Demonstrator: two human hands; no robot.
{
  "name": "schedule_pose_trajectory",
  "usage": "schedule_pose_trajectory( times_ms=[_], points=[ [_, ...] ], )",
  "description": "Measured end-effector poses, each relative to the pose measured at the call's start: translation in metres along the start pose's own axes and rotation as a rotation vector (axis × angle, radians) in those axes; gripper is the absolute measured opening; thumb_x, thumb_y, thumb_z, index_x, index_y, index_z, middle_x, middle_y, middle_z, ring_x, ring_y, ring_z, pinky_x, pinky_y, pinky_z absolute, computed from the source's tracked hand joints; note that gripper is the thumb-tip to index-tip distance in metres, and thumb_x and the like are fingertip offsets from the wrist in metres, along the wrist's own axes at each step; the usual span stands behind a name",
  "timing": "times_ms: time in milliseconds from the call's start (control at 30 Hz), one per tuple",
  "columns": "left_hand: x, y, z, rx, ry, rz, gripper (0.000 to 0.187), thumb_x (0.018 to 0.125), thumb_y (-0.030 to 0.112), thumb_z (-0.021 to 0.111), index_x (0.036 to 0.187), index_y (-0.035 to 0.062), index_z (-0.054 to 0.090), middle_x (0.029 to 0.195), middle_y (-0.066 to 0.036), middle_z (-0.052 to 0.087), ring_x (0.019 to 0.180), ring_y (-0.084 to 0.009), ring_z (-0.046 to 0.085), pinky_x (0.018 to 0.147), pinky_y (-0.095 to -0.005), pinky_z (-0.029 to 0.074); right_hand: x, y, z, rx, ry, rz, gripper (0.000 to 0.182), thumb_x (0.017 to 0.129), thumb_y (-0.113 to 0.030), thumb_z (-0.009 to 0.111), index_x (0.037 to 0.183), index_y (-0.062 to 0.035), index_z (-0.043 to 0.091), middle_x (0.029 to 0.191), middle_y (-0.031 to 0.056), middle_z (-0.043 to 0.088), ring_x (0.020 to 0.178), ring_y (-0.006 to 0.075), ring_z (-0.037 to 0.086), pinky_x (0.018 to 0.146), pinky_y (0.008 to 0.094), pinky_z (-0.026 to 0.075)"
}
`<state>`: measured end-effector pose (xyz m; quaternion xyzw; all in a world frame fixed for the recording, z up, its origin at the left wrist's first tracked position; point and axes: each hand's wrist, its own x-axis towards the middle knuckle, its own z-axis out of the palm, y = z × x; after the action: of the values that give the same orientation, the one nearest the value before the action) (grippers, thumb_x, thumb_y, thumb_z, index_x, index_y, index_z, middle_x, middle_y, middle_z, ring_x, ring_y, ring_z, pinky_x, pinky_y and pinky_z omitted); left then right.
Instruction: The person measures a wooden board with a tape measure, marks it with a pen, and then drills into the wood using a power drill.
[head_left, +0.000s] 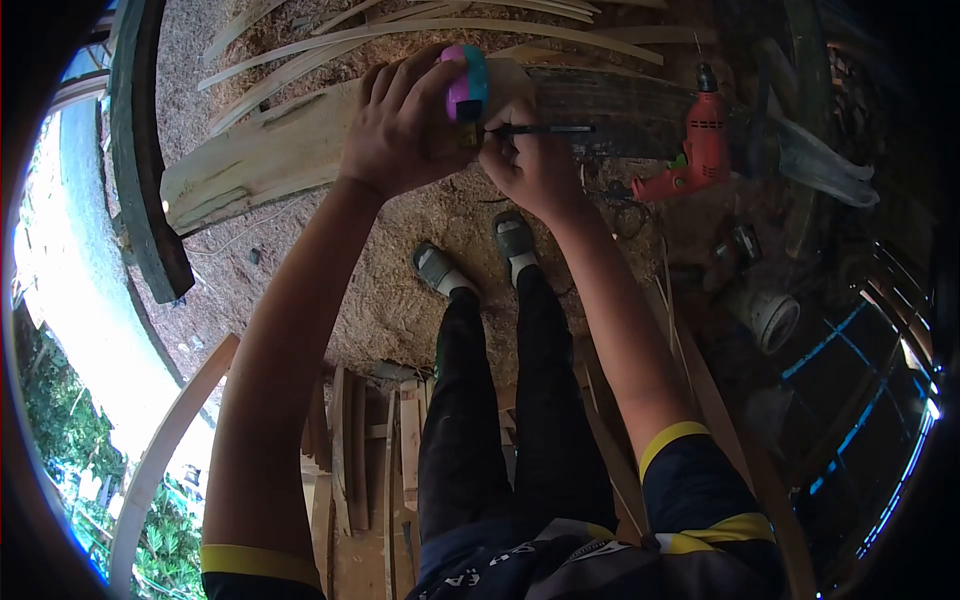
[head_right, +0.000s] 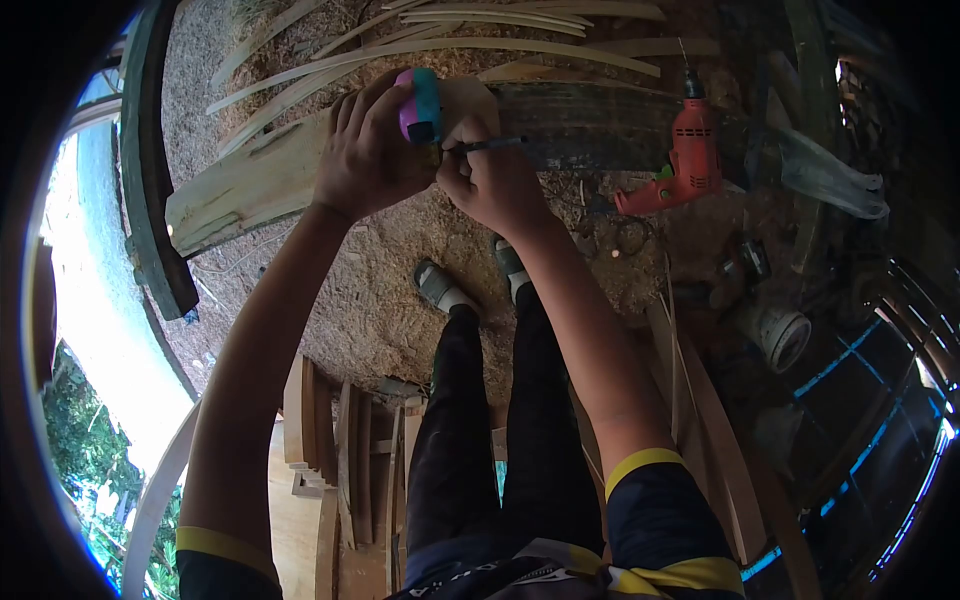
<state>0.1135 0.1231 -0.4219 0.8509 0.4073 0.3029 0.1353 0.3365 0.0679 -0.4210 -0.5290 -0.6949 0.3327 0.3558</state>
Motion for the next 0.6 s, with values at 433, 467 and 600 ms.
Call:
schedule_pose_trajectory(
  times_ms=[433,467,600],
  points=[
    [0.0012,0.0008,-0.001,-0.013,0.011,0.013,0.107,0.07,0.045,0.097,0.161,0.0218,0.045,0.159,-0.013,0.056,0.135,-0.0409,0.06,0.12,-0.0565,0.04,-0.0004,0.0024,0.0026,0.023,0.019,0.024,0.024,0.093,-0.009,0.077,0.108,-0.0084,0.058,0.069,0.0077,0.064,0.06,0.0236,0.07,0.055,0.0395,0.053],
    [0.0016,0.001,-0.0008,-0.019,0.01,0.017,0.107,0.07,0.045,0.097,0.161,0.0218,0.045,0.159,-0.013,0.056,0.135,-0.0409,0.06,0.12,-0.0565,0.04,0.0005,0.0026,0.0027,0.027,0.026,0.007,0.024,0.093,-0.008,0.077,0.107,-0.0081,0.058,0.069,0.0079,0.065,0.06,0.0239,0.07,0.055,0.0396,0.053],
    [0.0022,0.0008,0.0008,-0.018,0.021,0.019,0.105,0.07,0.042,0.098,0.16,0.0207,0.047,0.158,-0.014,0.057,0.131,-0.0416,0.062,0.118,-0.0553,0.042,-0.0014,0.001,-0.0014,0.012,-0.028,0.061,0.021,0.095,-0.008,0.076,0.107,-0.0074,0.059,0.078,0.0069,0.064,0.071,0.0209,0.072,0.062,0.0358,0.053]
  ],
)
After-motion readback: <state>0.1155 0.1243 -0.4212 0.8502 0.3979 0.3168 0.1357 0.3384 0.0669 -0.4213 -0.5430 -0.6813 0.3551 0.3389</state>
